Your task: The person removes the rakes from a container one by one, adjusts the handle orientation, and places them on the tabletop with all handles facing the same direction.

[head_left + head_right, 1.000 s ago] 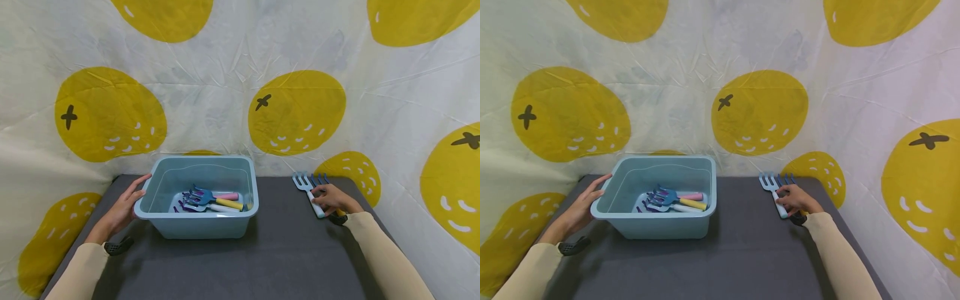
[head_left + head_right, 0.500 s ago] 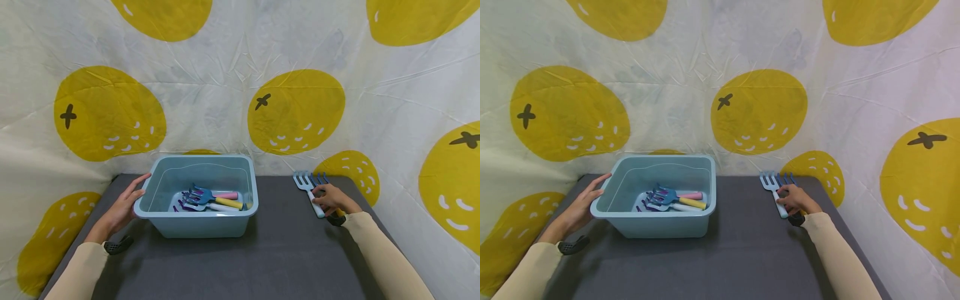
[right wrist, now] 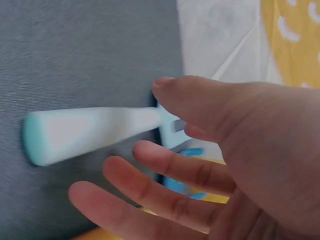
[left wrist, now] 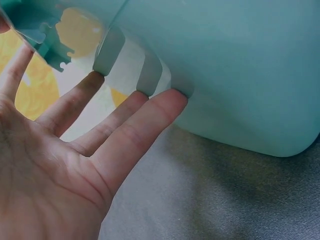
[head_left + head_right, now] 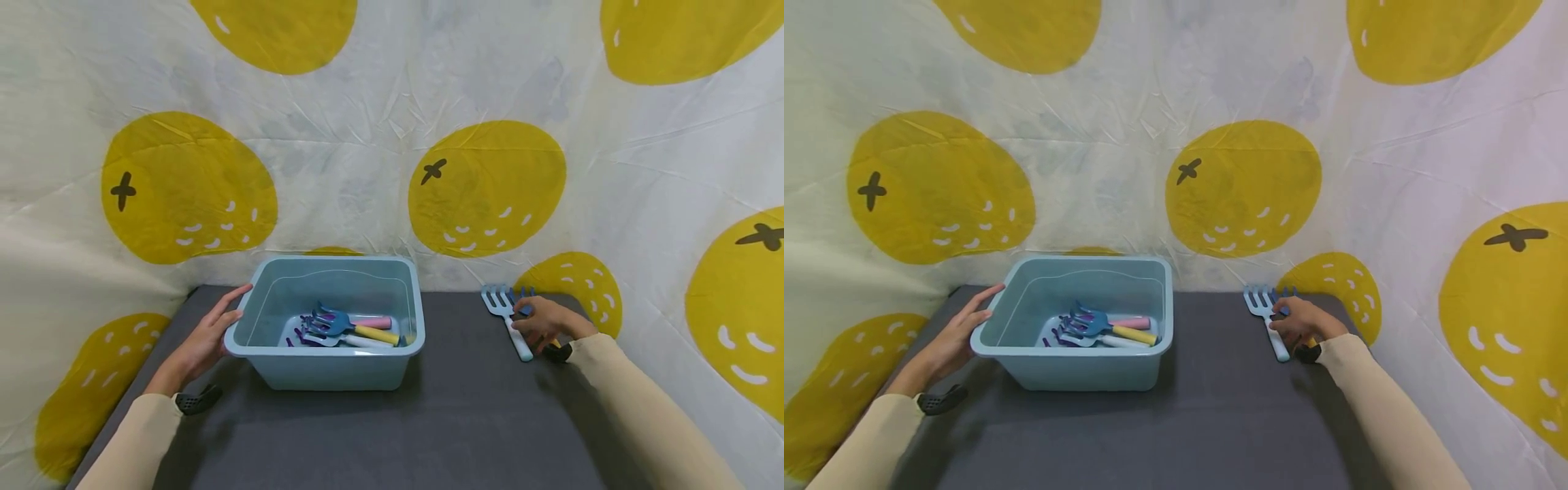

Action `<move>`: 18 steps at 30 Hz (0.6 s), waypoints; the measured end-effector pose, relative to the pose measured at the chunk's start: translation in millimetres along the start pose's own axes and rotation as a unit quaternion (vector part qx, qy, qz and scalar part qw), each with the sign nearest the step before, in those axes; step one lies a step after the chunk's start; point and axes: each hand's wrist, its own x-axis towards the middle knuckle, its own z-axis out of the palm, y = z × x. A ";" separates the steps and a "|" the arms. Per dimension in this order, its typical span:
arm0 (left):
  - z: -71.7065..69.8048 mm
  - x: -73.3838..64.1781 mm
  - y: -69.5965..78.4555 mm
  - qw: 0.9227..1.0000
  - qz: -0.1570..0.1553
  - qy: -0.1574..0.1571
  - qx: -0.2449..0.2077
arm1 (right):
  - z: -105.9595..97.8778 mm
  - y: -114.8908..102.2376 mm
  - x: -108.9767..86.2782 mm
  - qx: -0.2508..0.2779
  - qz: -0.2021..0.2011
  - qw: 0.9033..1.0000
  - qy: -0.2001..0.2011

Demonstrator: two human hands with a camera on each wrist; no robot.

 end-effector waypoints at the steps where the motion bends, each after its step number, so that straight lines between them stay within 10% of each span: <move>1: 0.0 -0.1 0.0 1.000 0.000 0.002 0.001 | -3.9 -6.7 -1.0 -0.012 -0.005 1.000 -0.004; 18: -2.3 0.4 -0.2 1.000 -0.007 0.003 -0.006 | -60.8 -132.8 -10.3 -0.151 -0.057 0.983 -0.089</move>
